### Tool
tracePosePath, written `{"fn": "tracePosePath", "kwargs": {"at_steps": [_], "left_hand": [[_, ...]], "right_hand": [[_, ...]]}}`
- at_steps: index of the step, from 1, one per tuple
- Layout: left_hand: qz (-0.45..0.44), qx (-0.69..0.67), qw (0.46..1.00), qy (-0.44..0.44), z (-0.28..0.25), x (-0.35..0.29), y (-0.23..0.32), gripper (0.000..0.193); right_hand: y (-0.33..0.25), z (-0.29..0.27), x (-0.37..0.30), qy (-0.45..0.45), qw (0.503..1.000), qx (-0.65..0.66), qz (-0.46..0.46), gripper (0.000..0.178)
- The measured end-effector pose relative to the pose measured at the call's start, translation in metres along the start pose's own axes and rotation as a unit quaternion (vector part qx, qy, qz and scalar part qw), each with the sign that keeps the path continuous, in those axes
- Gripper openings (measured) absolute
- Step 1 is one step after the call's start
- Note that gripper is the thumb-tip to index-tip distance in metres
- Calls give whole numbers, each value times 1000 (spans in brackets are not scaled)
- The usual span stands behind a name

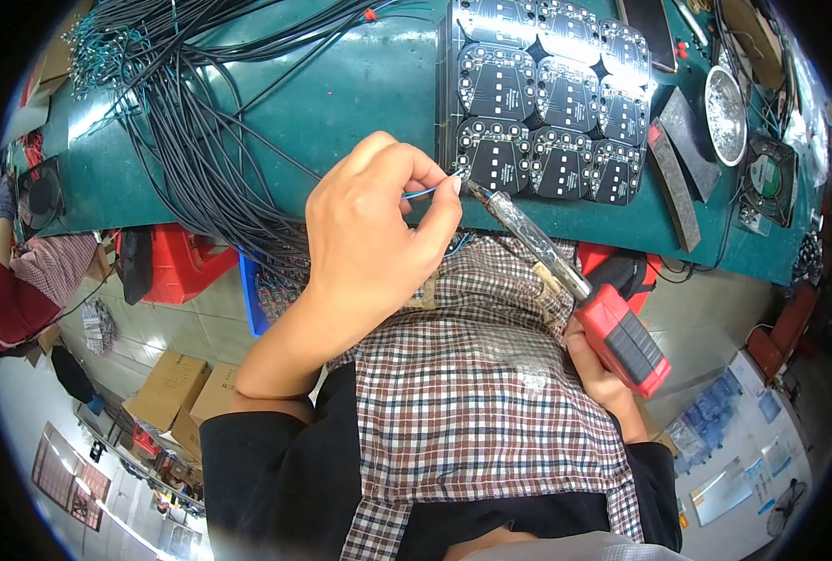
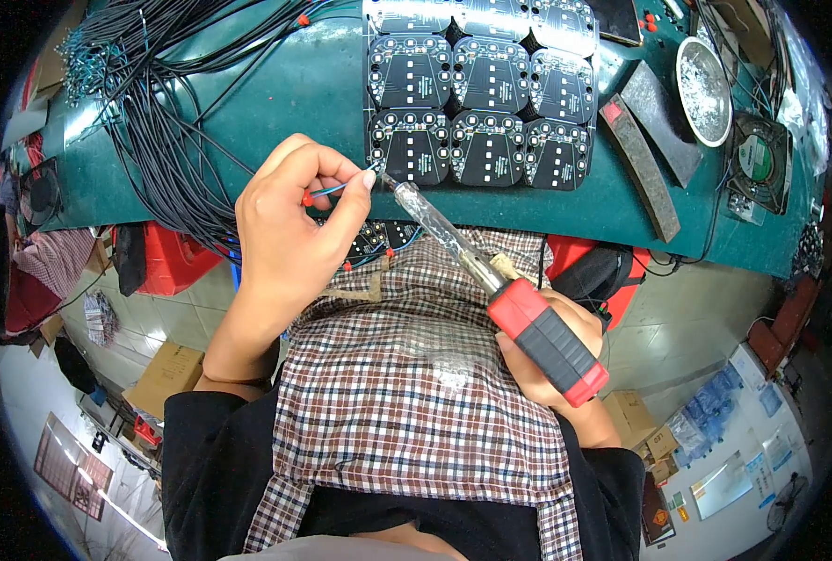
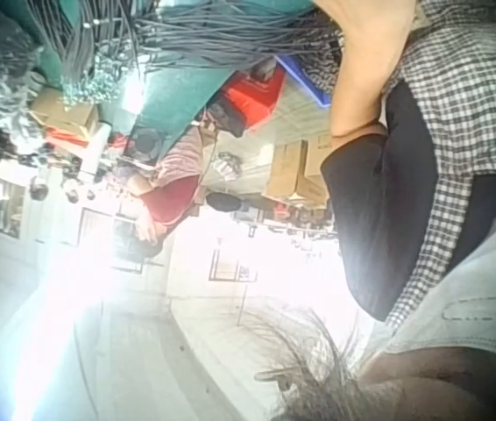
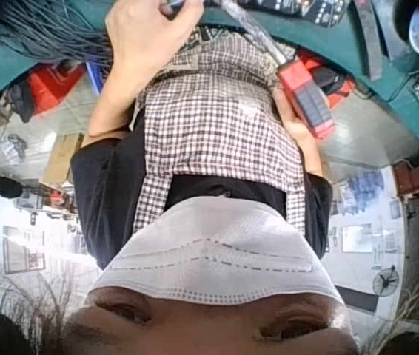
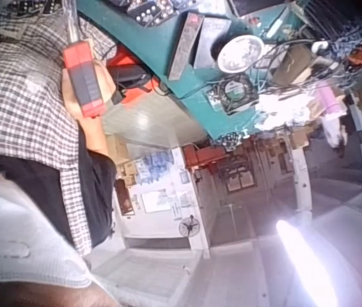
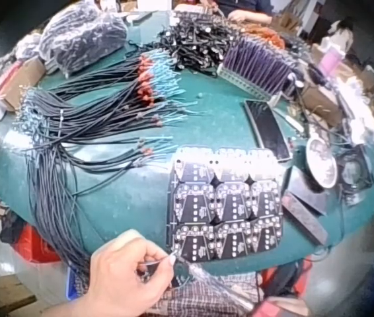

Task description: The person attaches wires to circuit boards by positioning the wire leads onto the board contacts and soldering them in place using a soldering iron.

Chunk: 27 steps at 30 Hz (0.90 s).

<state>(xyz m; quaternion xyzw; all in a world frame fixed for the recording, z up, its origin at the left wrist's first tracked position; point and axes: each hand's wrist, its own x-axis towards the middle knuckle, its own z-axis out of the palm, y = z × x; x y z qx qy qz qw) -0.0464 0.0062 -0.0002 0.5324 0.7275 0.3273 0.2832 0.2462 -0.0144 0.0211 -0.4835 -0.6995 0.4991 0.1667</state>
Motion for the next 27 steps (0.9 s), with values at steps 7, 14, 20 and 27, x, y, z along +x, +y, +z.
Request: {"fn": "tracePosePath", "kwargs": {"at_steps": [7, 14, 20, 27], "left_hand": [[4, 2, 1000, 5, 1, 0, 0, 15], [50, 36, 998, -2, -17, 19, -4, 17], [93, 211, 960, 159, -21, 91, -58, 16], [137, 256, 947, 138, -16, 112, -68, 39]], "right_hand": [[8, -1, -17, 21, 999, 6, 49, 26], [7, -4, -16, 32, 998, -37, 34, 20], [-3, -6, -5, 66, 997, 4, 40, 13], [-5, -8, -5, 68, 996, -15, 49, 13]]}}
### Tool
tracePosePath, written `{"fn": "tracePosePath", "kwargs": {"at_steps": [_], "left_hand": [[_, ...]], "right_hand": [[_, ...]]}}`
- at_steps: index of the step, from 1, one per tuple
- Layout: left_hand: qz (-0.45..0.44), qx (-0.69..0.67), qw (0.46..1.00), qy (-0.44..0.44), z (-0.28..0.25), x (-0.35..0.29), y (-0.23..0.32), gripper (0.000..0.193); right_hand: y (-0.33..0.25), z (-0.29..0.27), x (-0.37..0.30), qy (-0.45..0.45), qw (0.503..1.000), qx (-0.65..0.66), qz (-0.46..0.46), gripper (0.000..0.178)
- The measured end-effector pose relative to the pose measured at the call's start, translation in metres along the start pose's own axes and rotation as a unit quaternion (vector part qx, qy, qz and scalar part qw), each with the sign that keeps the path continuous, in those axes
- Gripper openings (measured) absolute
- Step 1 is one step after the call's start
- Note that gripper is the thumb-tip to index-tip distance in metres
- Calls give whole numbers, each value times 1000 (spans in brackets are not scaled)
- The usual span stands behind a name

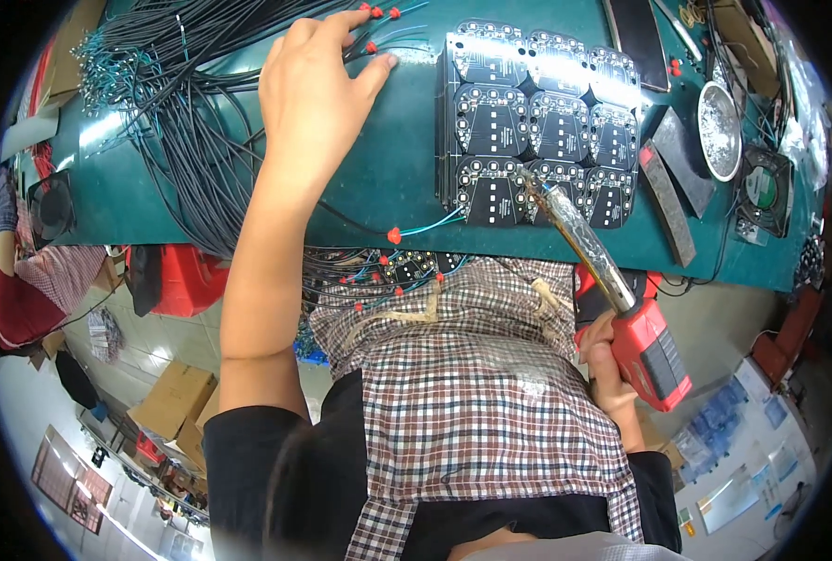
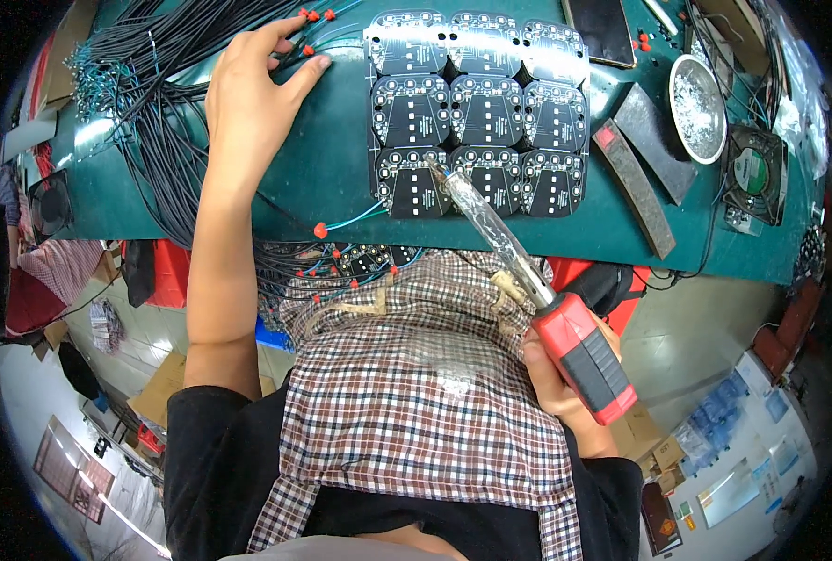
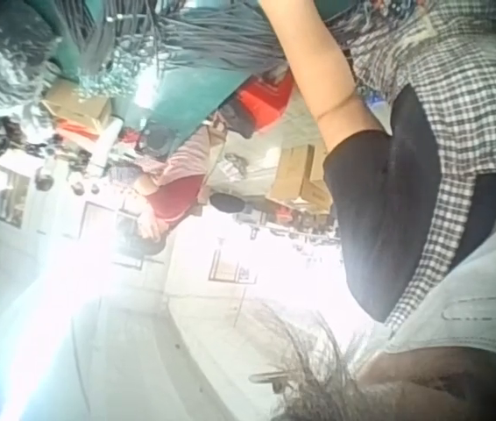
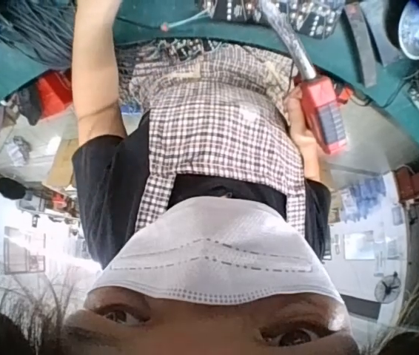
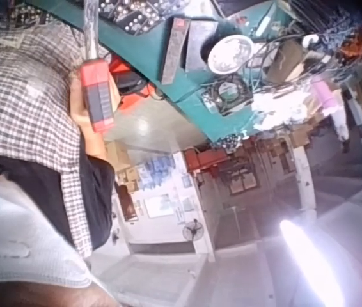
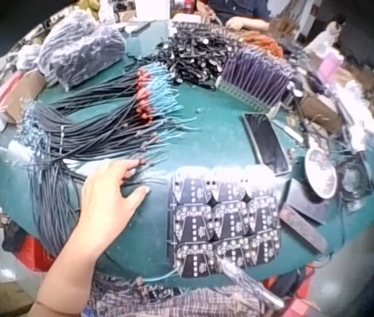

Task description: The person attaches wires to circuit boards by positioning the wire leads onto the board contacts and soldering them in place using a soldering iron.

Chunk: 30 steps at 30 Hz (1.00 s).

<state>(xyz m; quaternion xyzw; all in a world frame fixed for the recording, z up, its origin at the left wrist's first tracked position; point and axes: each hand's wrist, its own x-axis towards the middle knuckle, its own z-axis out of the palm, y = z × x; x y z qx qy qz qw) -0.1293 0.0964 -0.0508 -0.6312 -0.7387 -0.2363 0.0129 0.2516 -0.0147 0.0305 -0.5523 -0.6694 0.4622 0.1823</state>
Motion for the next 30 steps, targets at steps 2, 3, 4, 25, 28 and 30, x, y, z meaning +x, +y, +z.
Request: {"fn": "tracePosePath", "kwargs": {"at_steps": [2, 3, 4, 25, 28, 30], "left_hand": [[-7, -58, 998, -35, 0, 8, 1, 35], [-8, -58, 998, -35, -2, 11, 6, 35], [-75, -128, 988, -31, -9, 21, 23, 23], [-178, -440, 872, -119, -38, -34, 50, 5], [-180, -410, 884, -133, -47, -43, 65, 6], [-152, -370, 909, -118, -46, -47, 69, 5]], "right_hand": [[0, 1, 1, 8, 999, 36, 19, 12], [0, 1, 2, 7, 999, 36, 19, 12], [1, -1, 3, -1, 1000, 11, 5, 12], [-6, 3, 17, -10, 998, 53, 13, 15], [-5, 10, 22, -19, 999, 15, -30, 17], [1, 14, 21, -27, 998, 26, -44, 23]]}}
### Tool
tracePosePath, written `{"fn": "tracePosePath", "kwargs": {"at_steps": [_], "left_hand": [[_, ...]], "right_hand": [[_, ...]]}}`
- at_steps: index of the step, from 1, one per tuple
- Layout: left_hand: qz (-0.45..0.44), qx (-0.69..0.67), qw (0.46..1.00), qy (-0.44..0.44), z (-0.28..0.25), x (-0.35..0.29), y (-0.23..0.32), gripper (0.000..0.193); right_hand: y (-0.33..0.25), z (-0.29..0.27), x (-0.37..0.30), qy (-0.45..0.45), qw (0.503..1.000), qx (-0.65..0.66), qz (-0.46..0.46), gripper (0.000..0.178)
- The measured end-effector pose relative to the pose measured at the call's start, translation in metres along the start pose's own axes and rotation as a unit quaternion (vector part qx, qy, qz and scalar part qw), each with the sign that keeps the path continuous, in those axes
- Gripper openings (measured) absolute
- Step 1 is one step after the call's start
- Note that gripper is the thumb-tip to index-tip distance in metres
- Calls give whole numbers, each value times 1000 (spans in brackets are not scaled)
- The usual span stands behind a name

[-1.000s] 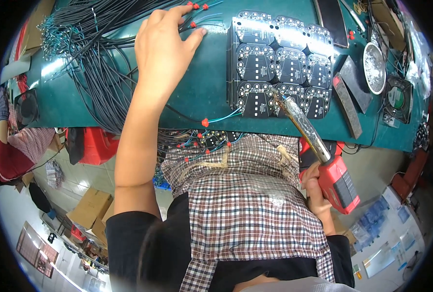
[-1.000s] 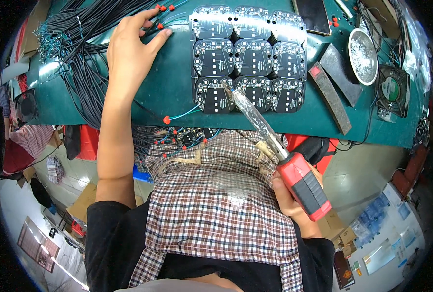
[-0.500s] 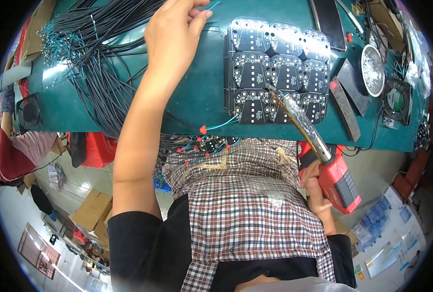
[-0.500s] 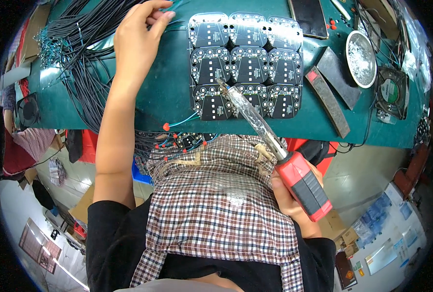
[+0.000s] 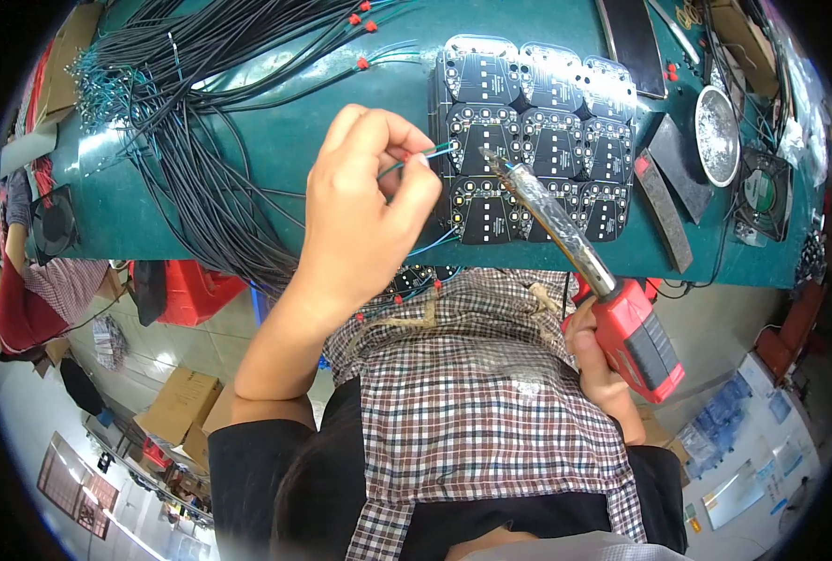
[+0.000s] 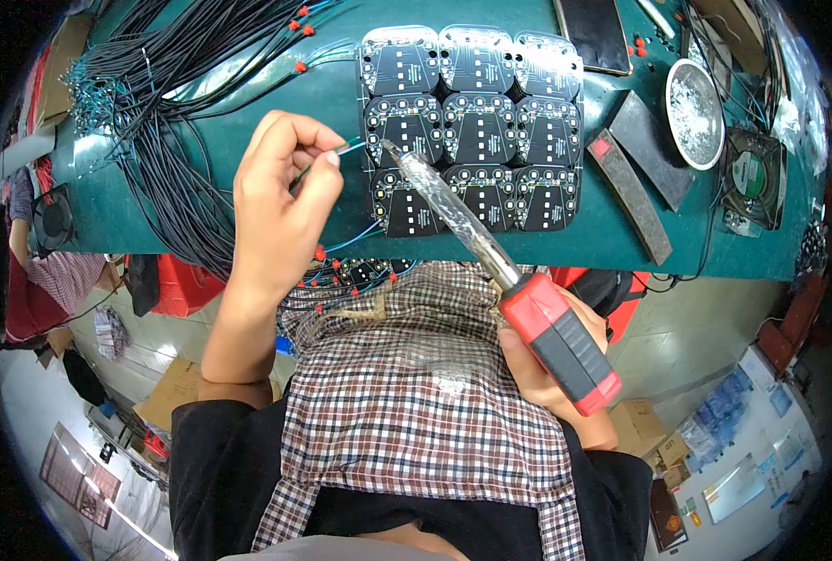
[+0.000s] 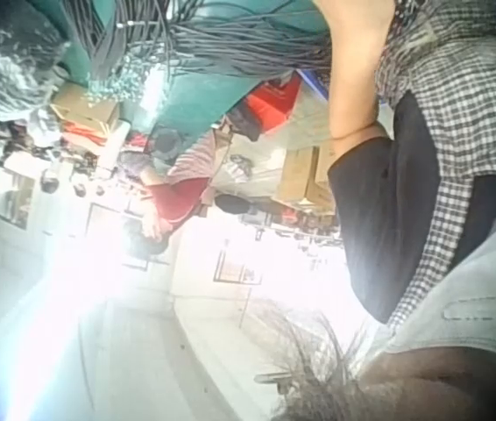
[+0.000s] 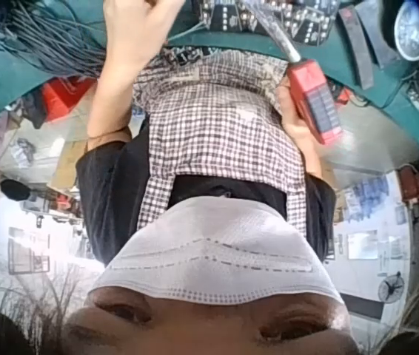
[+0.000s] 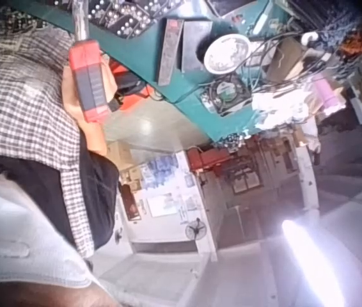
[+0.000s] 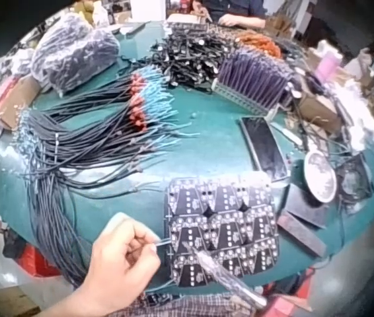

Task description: The person attaches wires to circuit boards by positioning the wire leads onto the board contacts and soldering them in place using a soldering iron.

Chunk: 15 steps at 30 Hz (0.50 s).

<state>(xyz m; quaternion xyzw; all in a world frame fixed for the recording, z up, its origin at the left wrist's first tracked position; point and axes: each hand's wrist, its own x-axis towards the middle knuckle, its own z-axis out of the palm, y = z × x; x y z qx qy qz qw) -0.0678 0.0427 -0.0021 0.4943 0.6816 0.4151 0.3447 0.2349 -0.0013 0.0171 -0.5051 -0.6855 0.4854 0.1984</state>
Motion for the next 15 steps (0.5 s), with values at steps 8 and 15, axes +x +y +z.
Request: {"fn": "tracePosePath", "kwargs": {"at_steps": [8, 15], "left_hand": [[11, 91, 996, 7, 6, -5, 3, 13], [19, 114, 993, 19, 8, -5, 1, 14]], "right_hand": [[3, 13, 2, 21, 999, -26, -25, 29], [1, 13, 10, -6, 999, -26, -31, 28]]}}
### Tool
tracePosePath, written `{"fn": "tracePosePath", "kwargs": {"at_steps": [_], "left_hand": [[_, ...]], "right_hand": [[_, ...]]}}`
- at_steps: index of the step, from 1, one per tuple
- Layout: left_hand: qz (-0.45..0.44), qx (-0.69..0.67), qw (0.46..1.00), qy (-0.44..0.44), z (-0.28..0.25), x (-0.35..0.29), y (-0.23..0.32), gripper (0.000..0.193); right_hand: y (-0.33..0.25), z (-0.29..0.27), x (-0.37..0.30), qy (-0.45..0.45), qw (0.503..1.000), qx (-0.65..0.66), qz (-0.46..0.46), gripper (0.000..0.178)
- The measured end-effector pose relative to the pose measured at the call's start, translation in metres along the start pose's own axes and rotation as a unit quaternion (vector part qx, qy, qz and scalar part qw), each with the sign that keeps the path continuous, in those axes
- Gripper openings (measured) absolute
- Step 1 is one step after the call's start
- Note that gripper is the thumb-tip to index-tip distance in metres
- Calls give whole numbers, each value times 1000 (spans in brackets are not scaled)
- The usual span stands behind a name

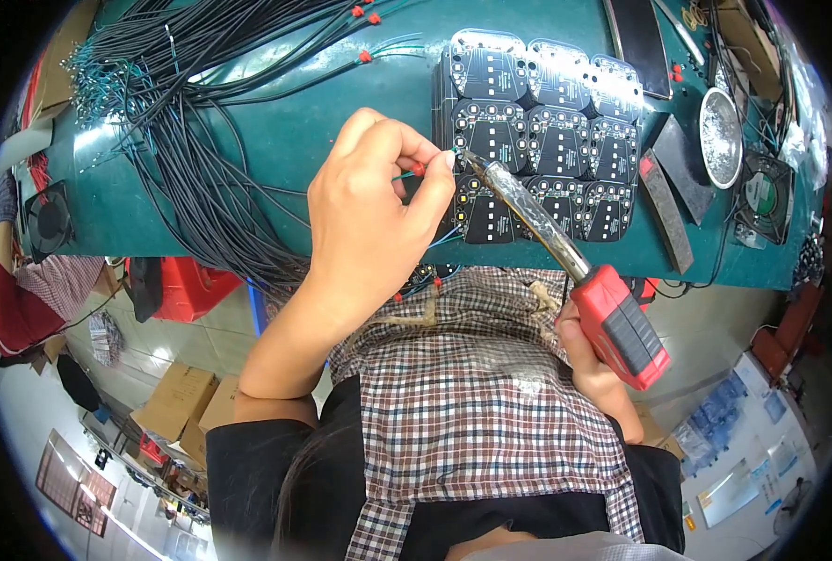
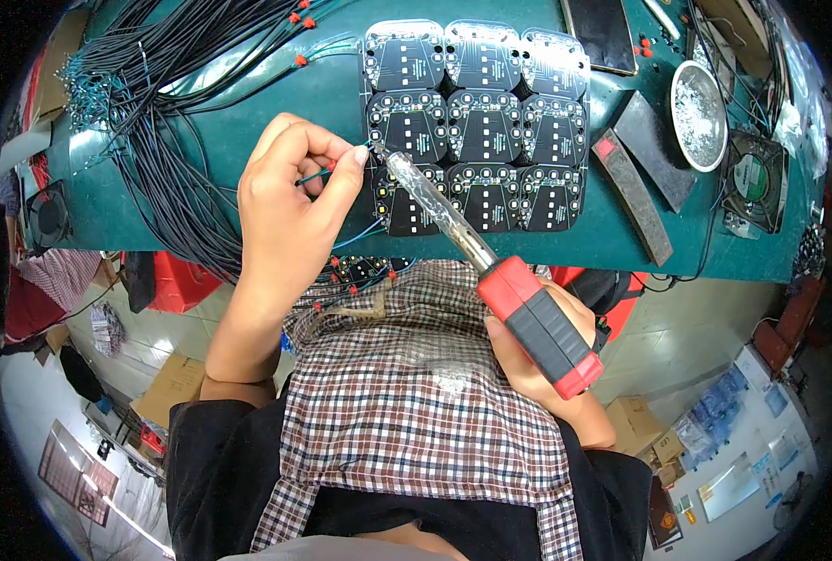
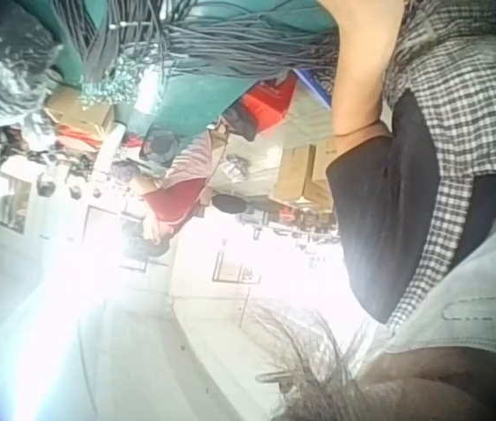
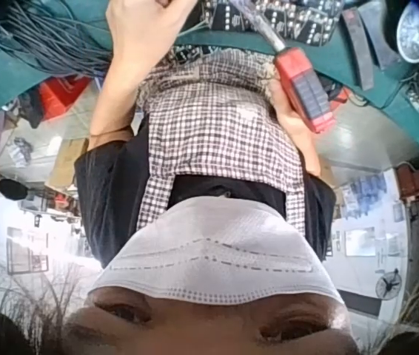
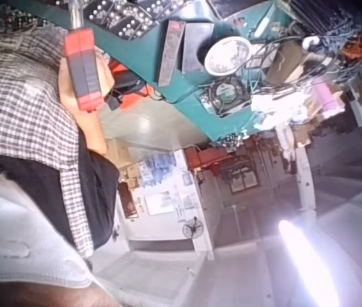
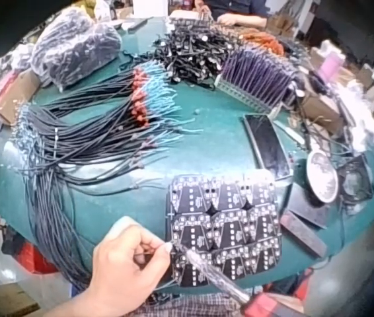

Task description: The person attaches wires to circuit boards by positioning the wire leads onto the board contacts and soldering them in place using a soldering iron.

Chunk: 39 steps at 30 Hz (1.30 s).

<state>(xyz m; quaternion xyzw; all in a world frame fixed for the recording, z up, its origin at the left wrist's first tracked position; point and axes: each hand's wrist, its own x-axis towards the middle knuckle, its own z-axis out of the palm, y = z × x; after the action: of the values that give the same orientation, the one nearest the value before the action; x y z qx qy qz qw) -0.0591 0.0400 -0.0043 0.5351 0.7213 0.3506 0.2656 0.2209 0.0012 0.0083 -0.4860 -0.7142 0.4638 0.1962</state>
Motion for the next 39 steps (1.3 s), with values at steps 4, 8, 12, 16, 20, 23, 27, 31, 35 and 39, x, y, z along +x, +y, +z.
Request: {"fn": "tracePosePath", "kwargs": {"at_steps": [4, 8, 12, 16, 20, 23, 27, 31, 35, 39], "left_hand": [[0, 2, 1000, 4, 0, 0, 1, 14], [4, 11, 1000, 8, 1, 0, 1, 14], [7, 16, 1000, 13, 1, 0, 1, 15], [16, 22, 999, 18, 2, 0, 1, 15], [15, 25, 999, 20, 2, -1, 1, 14], [3, 27, 1000, 14, 1, -1, 3, 14], [18, -34, 999, 13, -1, -4, 2, 12], [28, -24, 999, -18, -5, -3, 3, 11], [21, -11, 999, -32, -8, -1, 5, 11], [19, 6, 999, -34, -7, 0, 5, 12]], "right_hand": [[-1, 3, 2, 15, 1000, 5, -19, 27], [-2, 3, 3, 4, 1000, 14, 10, 26], [-1, 5, 3, 19, 1000, 12, 5, 26], [-1, -4, -4, -3, 1000, -12, 11, 27], [0, -7, -12, -10, 999, -23, 33, 29], [0, -3, -19, 26, 997, 5, 74, 30], [0, -4, -20, 35, 995, -6, 91, 31], [4, -4, -23, 27, 997, 3, 74, 32], [5, -7, -17, 0, 999, 2, 35, 31], [5, -5, -16, -8, 999, 21, 46, 29]]}}
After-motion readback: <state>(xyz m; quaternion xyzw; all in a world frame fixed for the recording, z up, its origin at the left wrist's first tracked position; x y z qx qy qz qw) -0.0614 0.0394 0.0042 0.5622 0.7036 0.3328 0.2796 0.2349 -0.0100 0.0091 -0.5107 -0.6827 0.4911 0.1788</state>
